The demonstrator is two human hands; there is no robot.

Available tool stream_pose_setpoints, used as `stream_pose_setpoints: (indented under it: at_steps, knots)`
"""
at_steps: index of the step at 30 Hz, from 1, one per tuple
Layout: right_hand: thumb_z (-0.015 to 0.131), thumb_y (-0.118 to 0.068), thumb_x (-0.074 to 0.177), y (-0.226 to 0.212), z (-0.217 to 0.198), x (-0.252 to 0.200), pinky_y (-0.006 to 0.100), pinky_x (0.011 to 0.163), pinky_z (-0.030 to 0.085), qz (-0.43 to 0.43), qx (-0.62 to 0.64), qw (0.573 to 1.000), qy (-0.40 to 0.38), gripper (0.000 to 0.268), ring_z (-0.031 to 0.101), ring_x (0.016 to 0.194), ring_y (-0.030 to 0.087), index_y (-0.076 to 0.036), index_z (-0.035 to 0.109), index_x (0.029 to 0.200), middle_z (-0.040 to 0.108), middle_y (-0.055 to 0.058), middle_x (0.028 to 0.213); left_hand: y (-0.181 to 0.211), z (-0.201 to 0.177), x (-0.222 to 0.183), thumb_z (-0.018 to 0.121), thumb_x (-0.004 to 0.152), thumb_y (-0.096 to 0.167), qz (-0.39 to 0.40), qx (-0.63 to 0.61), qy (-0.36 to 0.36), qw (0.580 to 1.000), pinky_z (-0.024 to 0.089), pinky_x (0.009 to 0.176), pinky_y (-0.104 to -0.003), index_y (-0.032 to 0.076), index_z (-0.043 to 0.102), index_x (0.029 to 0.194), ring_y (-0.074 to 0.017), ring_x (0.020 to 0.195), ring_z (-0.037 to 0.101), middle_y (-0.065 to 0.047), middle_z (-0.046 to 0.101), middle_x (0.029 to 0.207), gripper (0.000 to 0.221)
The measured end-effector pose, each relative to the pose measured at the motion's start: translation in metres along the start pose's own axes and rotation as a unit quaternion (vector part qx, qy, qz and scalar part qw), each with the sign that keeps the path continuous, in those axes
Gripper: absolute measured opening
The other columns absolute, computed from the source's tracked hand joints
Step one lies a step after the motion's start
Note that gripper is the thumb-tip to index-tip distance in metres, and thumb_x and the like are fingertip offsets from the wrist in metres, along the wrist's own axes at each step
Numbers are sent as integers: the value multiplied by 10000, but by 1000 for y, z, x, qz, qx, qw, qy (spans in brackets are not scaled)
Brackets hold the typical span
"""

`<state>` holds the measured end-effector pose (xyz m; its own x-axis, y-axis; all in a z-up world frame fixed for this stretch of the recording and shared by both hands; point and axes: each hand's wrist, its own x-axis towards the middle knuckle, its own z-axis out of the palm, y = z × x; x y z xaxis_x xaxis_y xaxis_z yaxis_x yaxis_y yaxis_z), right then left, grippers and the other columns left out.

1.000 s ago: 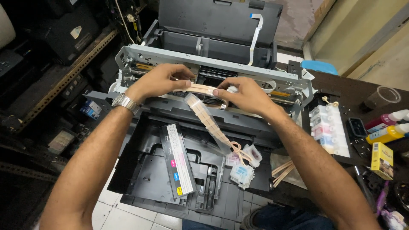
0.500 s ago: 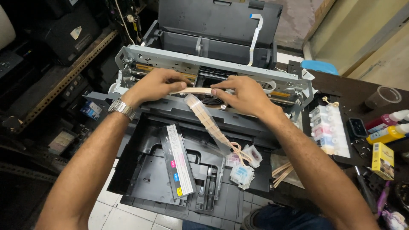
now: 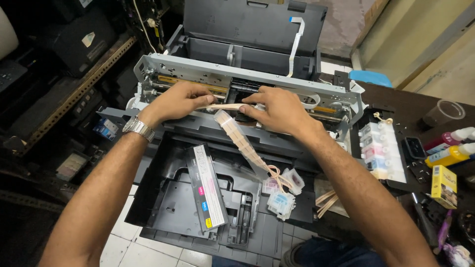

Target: Repairing a printer by handling ink tubes, cleaning components, and using a syringe to prime the ink system.

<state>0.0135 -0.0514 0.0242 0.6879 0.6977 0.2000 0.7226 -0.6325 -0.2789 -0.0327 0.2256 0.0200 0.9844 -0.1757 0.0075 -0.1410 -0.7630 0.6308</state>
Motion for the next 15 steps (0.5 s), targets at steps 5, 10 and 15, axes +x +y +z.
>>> stream_pose_setpoints:
  at_steps: [5,10,15]
  knots:
    - [567,-506,989,-1,-7,-4,540,786,556,-5,9,1000,4,416,690,906,371,-233,747,1245,682,100,913,29,-6,-10,599,1007,326,12,-1,11,1000,511,1001,-506,112,780,1182,-388,1118,697,-173,774,1090,331]
    - [494,-497,1053,8,-12,-6,508,822,559,13,49,998,26,426,709,966,330,-219,729,1274,710,69,955,25,-7,-10,565,1042,330,26,-12,37,999,519,969,-528,92,770,1197,-406,1093,699,-190,766,1074,350]
    - [391,-129,949,30,-32,-48,527,982,495,-3,161,981,113,426,672,1107,405,-53,641,1285,685,183,1136,-8,5,-8,554,1125,270,190,49,197,961,526,918,-472,58,748,1160,-370,1051,694,-135,743,1054,289]
